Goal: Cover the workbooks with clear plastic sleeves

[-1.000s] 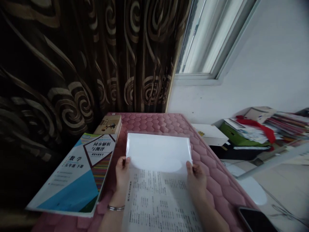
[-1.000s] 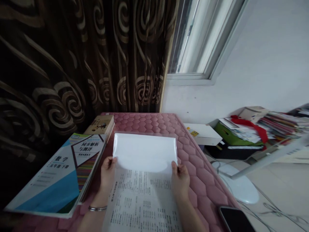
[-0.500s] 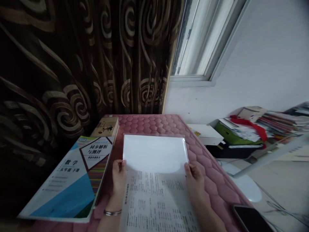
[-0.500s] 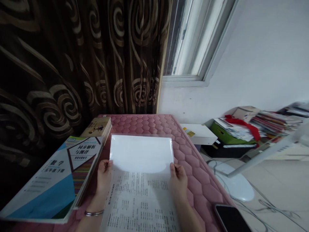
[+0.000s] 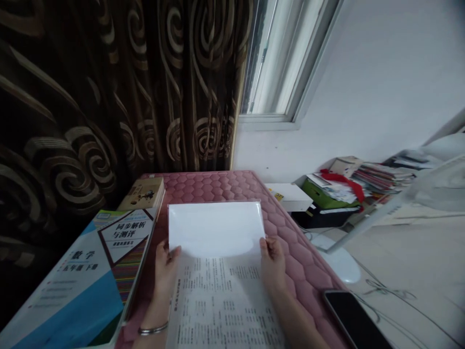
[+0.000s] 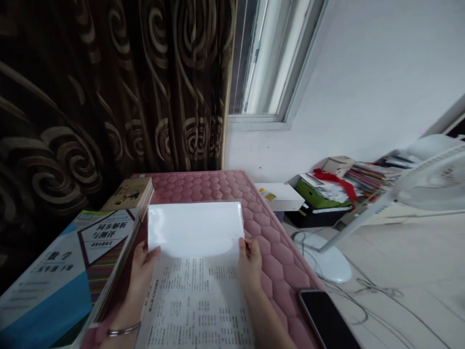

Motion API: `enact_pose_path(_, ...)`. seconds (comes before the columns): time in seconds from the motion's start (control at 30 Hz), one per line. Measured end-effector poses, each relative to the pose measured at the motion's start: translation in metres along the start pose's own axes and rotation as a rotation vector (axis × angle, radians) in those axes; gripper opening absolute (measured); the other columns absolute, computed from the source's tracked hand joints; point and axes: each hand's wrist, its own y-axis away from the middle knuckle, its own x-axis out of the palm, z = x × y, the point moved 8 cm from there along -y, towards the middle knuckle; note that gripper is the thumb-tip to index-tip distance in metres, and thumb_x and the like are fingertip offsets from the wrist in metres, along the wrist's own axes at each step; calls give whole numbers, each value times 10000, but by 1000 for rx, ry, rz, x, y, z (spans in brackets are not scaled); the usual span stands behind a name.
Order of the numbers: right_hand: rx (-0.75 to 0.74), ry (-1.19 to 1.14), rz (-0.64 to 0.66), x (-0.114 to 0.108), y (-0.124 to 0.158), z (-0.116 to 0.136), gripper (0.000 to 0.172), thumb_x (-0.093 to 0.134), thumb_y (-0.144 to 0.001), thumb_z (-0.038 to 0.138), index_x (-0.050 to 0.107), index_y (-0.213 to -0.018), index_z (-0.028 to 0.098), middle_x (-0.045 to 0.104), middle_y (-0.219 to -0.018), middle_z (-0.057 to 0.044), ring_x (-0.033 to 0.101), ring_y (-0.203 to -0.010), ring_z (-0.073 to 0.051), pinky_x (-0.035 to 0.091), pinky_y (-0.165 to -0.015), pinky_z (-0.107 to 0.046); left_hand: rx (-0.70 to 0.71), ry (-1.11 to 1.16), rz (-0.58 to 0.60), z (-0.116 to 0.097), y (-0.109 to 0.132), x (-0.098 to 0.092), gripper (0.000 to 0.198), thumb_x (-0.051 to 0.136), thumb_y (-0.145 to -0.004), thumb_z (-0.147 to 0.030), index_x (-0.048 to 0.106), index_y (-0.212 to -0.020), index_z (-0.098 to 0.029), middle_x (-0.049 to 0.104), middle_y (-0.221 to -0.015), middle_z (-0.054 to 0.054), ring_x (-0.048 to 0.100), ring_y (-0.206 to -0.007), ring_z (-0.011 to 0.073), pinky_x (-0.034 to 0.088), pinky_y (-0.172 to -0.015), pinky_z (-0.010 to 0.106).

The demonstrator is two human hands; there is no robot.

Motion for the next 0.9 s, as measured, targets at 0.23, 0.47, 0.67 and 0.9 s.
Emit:
enact_pose_path(0.23, 75, -45, 46, -2, -1, -10, 365, 667, -746, 581, 564, -750, 231, 589, -669, 14, 537, -616, -180, 449, -555, -307, -13, -45, 44, 0, 6, 5, 324, 768, -627, -421, 575, -725, -179, 630, -608, -24, 558, -529, 135, 436, -478, 229)
enact_pose_path(0.47, 29, -69, -80, 0, -5, -3, 477, 698, -709, 609, 380, -759, 257, 493, -633, 68, 464, -572, -128, 413, -542, -266, -33, -49, 14, 2, 5, 5, 319, 774, -608, -412, 620, -745, -169, 634, -609, -19, 570, -536, 144, 432, -485, 232)
enact_pose_path(0.67, 54, -18, 87, -1, -2, 6, 448, 708, -696, 611, 490, -720, 221, 527, -638, 40, 464, -575, -131, 389, -530, -258, -24, -85, -9, 11, 1, 2, 344, 755, -639, -441, 620, -795, -166, 638, -631, -27, 594, -549, 152, 470, -506, 248)
enact_pose_path(0.9, 90, -104, 165, -6, -16, 0, 449, 818, -545, 543, 549, -693, 216, 581, -667, 23, 523, -639, -164, 444, -597, -290, -35, -58, -3, 11, 3, 4, 345, 759, -643, -448, 603, -783, -174, 619, -606, -35, 594, -540, 152, 463, -497, 244)
